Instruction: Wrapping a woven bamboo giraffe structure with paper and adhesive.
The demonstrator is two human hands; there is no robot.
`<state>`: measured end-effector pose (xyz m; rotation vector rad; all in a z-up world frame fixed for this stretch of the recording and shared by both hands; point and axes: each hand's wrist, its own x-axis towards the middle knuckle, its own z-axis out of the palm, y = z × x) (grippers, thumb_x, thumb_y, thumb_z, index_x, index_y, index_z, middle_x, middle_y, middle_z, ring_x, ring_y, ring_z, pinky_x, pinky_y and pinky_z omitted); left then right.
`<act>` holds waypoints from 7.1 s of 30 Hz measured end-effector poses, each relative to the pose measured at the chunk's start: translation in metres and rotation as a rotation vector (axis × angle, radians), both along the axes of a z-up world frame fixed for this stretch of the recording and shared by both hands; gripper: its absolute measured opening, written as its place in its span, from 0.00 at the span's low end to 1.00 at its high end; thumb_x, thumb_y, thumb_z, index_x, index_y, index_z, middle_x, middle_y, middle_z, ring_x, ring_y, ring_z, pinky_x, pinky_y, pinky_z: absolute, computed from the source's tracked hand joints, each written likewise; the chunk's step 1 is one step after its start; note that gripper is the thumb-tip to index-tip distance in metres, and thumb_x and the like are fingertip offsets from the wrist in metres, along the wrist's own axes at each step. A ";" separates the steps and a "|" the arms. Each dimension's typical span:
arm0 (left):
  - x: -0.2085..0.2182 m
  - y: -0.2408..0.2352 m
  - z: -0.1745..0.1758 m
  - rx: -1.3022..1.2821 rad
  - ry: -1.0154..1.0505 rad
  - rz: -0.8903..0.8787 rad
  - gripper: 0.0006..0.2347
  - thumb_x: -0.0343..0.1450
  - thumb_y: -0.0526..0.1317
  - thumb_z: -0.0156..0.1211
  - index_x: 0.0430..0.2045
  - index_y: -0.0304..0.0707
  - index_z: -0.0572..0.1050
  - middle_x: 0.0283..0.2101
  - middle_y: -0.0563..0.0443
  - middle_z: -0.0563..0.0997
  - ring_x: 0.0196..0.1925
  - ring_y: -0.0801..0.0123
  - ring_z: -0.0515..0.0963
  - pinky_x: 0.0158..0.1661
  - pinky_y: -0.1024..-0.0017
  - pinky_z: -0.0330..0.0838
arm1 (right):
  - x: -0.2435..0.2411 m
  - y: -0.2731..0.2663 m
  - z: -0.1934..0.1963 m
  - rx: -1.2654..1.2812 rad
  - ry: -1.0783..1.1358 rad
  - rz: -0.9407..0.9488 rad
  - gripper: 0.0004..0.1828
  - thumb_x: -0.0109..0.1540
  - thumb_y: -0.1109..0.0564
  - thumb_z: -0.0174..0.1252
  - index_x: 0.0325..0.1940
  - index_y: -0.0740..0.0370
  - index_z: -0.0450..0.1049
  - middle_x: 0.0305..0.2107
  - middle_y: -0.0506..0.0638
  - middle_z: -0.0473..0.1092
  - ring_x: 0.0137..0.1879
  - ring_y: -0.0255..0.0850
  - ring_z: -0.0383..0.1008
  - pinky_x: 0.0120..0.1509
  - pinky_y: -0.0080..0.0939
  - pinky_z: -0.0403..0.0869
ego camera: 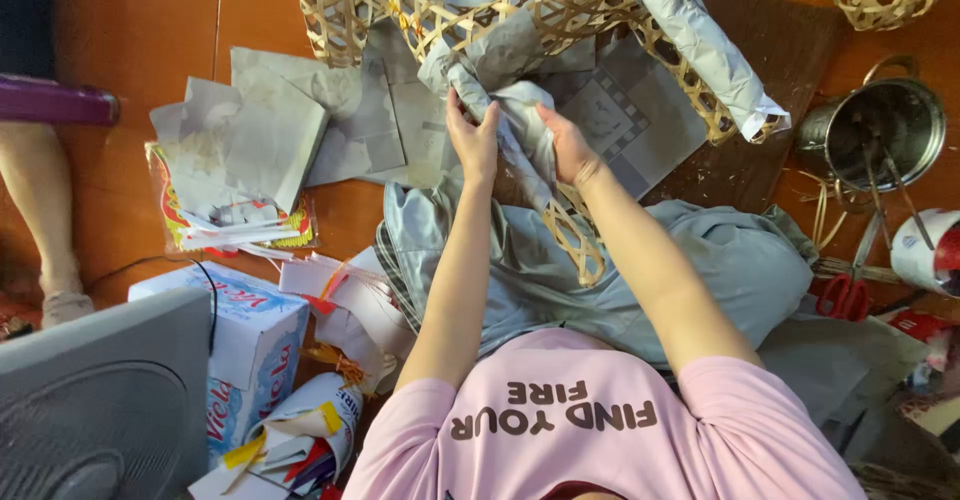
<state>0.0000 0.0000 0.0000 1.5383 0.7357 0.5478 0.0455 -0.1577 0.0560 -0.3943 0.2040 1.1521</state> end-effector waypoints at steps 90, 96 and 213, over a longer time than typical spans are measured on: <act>-0.100 0.046 0.184 -1.020 -0.681 -0.824 0.36 0.73 0.46 0.69 0.75 0.46 0.54 0.41 0.43 0.76 0.30 0.64 0.79 0.31 0.69 0.76 | -0.076 -0.116 0.109 -0.469 -0.480 -0.313 0.34 0.69 0.47 0.54 0.77 0.63 0.60 0.58 0.57 0.72 0.56 0.43 0.78 0.54 0.41 0.79; -0.060 0.039 0.115 -0.894 -0.270 -0.756 0.33 0.74 0.39 0.65 0.73 0.56 0.52 0.38 0.47 0.75 0.32 0.67 0.77 0.32 0.70 0.75 | -0.102 -0.172 -0.075 -1.253 -1.033 0.051 0.26 0.66 0.48 0.62 0.67 0.59 0.73 0.48 0.52 0.79 0.52 0.41 0.80 0.53 0.43 0.77; -0.115 -0.090 -0.139 -1.176 0.187 -0.378 0.15 0.80 0.36 0.42 0.60 0.28 0.65 0.62 0.43 0.72 0.61 0.54 0.74 0.59 0.56 0.73 | -0.168 -0.182 -0.010 -1.627 -1.347 0.574 0.31 0.56 0.67 0.51 0.64 0.56 0.72 0.41 0.66 0.76 0.47 0.62 0.78 0.51 0.60 0.75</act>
